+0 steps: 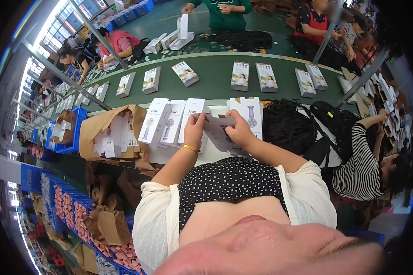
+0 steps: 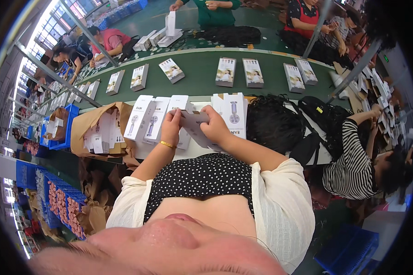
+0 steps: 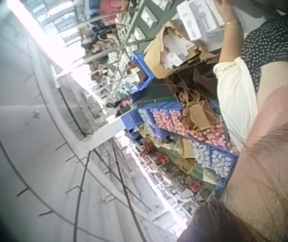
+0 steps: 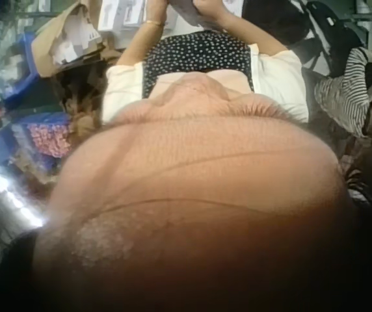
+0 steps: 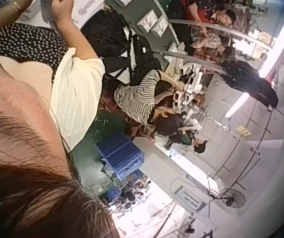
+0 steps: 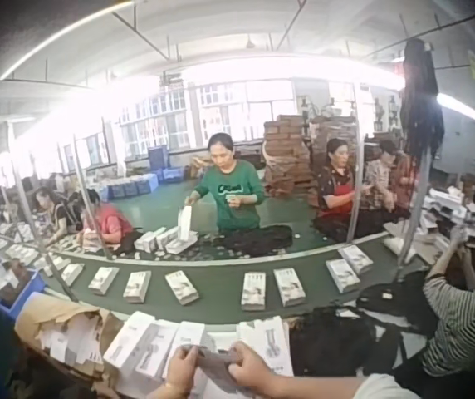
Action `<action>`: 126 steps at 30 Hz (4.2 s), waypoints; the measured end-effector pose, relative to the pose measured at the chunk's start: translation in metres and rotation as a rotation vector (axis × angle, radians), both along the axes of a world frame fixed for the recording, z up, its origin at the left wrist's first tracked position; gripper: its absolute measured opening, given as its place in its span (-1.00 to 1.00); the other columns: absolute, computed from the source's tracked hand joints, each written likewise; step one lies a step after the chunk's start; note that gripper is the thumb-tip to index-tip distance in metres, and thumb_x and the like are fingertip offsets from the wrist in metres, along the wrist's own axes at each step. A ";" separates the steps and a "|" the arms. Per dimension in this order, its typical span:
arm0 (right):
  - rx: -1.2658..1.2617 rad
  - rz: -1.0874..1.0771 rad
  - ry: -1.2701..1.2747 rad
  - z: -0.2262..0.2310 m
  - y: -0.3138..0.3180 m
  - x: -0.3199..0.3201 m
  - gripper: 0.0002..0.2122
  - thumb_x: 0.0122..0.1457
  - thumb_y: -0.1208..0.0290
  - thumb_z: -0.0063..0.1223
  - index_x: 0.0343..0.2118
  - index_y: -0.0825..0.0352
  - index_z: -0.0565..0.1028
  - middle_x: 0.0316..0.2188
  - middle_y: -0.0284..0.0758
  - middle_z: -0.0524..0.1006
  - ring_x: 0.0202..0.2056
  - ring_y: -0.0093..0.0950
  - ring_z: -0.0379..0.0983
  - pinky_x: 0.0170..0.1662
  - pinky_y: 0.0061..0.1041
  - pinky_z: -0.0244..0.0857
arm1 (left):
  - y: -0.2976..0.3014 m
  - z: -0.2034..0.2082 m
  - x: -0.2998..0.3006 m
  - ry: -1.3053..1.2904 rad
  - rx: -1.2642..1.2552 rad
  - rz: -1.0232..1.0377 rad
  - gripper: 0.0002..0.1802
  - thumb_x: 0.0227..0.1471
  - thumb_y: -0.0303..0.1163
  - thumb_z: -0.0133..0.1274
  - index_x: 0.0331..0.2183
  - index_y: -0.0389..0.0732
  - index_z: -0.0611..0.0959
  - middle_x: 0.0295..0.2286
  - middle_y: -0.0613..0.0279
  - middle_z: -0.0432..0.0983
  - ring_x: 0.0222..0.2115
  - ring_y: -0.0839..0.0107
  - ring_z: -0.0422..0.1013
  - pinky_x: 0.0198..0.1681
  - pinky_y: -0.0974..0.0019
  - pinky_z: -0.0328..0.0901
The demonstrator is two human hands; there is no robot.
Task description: Packing handheld fans into product boxes on an assembly line.
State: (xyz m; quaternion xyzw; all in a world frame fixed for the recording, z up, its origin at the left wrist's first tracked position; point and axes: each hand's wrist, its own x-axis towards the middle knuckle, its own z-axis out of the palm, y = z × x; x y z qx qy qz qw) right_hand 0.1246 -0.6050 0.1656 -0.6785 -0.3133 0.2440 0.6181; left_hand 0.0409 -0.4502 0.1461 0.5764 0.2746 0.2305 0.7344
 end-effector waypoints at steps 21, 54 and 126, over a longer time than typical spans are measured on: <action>0.433 0.152 0.664 -0.003 0.008 0.010 -0.64 0.14 0.38 -0.30 0.01 0.34 0.25 -0.06 -0.27 0.31 -0.04 -0.49 0.21 0.05 -0.52 0.05 | -0.024 0.014 -0.027 -0.122 1.050 -0.194 -0.44 -0.25 -0.37 0.19 -0.17 -0.27 0.32 -0.07 -0.16 0.16 -0.03 -0.02 0.13 0.01 0.14 0.09; -0.743 -0.281 -0.513 -0.082 0.017 0.106 -0.26 -0.10 0.04 0.08 0.11 0.28 0.07 0.02 -0.03 0.21 0.05 -0.19 0.16 0.05 -0.30 0.09 | 0.081 -0.044 -0.122 0.067 -0.230 0.540 -0.70 -0.02 -0.28 0.03 -0.33 -0.27 0.37 -0.40 0.22 0.29 -0.41 0.43 0.26 -0.33 0.29 0.29; -0.080 0.436 0.352 0.026 0.023 0.009 -0.62 -0.07 0.54 0.10 -0.10 0.31 0.43 -0.29 -0.28 0.51 -0.29 -0.63 0.39 -0.19 -0.65 0.28 | 0.010 0.006 -0.054 -0.242 0.953 -0.339 -0.60 -0.27 -0.45 0.19 -0.35 -0.17 0.34 -0.09 -0.07 0.25 -0.07 0.03 0.22 -0.04 0.17 0.15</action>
